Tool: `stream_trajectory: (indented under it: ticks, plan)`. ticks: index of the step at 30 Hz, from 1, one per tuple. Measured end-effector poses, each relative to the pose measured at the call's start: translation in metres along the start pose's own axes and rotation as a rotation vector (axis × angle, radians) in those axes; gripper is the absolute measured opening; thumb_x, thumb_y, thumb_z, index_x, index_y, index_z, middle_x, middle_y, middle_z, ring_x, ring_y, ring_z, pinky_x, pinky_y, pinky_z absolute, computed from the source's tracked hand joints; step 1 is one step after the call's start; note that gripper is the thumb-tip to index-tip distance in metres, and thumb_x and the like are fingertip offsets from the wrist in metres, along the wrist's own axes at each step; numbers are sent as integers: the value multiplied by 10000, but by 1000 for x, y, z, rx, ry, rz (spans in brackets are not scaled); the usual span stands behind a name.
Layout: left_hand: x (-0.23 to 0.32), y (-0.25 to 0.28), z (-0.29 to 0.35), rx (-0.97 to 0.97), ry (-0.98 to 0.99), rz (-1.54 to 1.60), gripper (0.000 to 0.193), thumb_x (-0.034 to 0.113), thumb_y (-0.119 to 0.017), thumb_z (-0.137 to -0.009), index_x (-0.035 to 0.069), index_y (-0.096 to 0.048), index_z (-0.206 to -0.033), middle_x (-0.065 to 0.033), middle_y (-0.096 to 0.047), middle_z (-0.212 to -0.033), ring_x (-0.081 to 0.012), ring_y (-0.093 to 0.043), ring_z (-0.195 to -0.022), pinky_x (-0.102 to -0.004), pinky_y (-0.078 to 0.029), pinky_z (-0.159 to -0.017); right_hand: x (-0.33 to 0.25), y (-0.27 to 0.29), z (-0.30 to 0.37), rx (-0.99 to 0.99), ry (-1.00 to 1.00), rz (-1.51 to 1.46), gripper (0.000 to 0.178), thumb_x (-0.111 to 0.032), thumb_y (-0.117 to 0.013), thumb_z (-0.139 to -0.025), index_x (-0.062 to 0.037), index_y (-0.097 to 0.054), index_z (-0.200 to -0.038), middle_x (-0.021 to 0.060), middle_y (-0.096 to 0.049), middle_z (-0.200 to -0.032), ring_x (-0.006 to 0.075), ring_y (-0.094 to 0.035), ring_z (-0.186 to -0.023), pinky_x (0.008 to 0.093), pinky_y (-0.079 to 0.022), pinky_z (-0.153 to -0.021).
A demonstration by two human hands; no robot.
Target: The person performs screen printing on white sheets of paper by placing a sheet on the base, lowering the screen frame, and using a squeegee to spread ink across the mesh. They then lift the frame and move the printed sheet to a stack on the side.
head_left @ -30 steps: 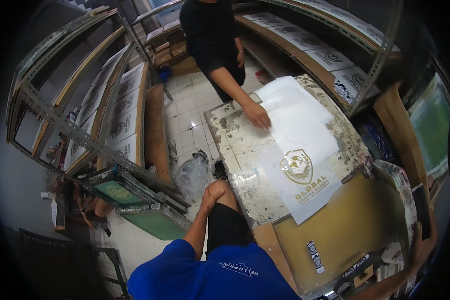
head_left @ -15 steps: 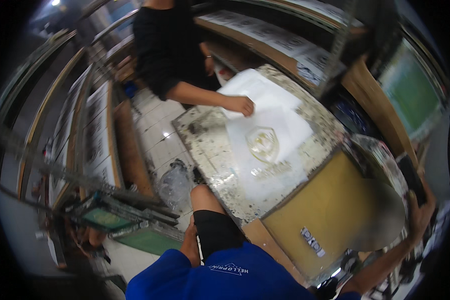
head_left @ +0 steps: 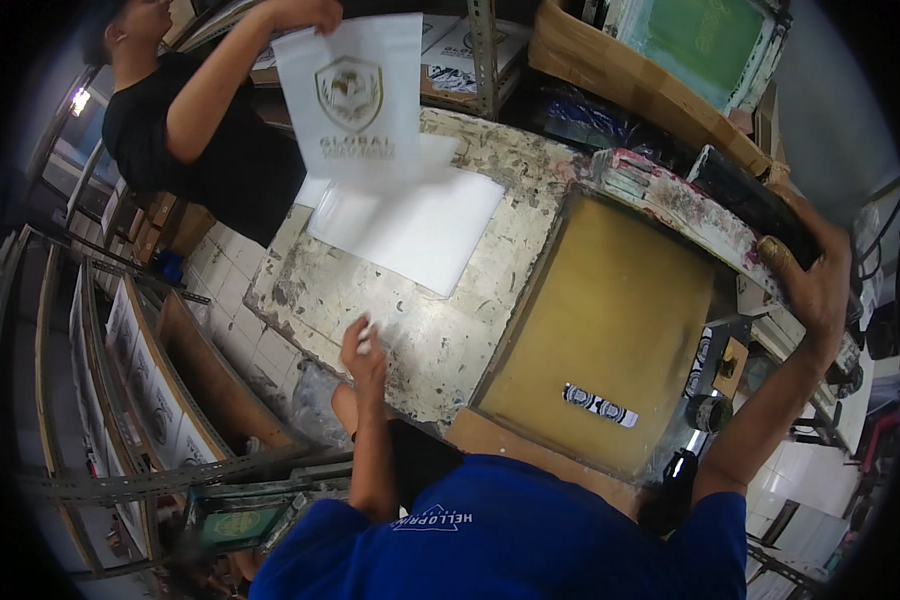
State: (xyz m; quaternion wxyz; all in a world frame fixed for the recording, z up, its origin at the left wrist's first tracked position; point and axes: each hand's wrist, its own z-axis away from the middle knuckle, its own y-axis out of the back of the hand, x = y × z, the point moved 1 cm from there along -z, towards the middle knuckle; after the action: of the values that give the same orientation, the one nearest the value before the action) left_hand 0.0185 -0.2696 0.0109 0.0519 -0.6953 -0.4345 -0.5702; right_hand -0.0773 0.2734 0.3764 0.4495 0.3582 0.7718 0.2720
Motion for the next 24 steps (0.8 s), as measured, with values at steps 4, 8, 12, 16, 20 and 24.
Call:
stream_trajectory:
  ticks: [4, 8, 12, 16, 20, 24]
  plan:
    - [1, -99, -60, -13, 47, -53, 770, 240, -818, -838, -84, -461, -1439, -284, -529, -1430, -426, -519, -1311, -469, -413, -1121, 0, 3, -1, -9, -18, 49, 562, -98, -796, -712, 11, -696, -1254, 185, -752, -1105, 230, -706, -1024, 349, -516, -967]
    - [-24, -136, -121, 289, 652, -79, 988, 275, -841, -816, -115, -251, -1505, -333, -469, -1442, -456, -502, -1326, -476, -429, -1135, 0, 3, -2, -10, -1, 87, 584, -81, -795, -707, 5, -689, -1275, 179, -738, -1156, 229, -695, -1064, 354, -509, -991]
    - [-2, -158, -148, 248, 813, 109, 1000, 194, -852, -797, -149, -192, -1465, -371, -440, -1432, -460, -507, -1326, -456, -433, -1145, 30, 10, 8, 19, -66, 40, 587, -72, -824, -737, -32, -683, -1306, 189, -679, -1276, 261, -663, -1147, 385, -490, -1055]
    - [12, -162, -150, 208, 715, -38, 1047, 167, -894, -749, -155, -195, -1458, -376, -476, -1394, -461, -536, -1299, -446, -447, -1134, 45, 15, 11, 8, -66, 50, 620, -180, -835, -799, 21, -625, -1346, 208, -631, -1360, 297, -612, -1242, 418, -453, -1106]
    - [5, -171, -144, 203, 577, -318, 1151, 288, -916, -708, -94, -185, -1511, -340, -490, -1370, -452, -551, -1253, -453, -461, -1114, 33, 16, 6, -56, -70, 17, 683, -307, -826, -818, 45, -604, -1360, 218, -627, -1367, 308, -599, -1264, 431, -445, -1112]
    - [-12, -166, -168, 261, 730, 2, 1162, 341, -919, -695, -82, -212, -1514, -313, -430, -1424, -440, -461, -1343, -500, -429, -1122, 29, 12, 11, -22, 11, -21, 647, -176, -809, -775, 46, -611, -1350, 234, -626, -1361, 316, -630, -1223, 427, -468, -1095]
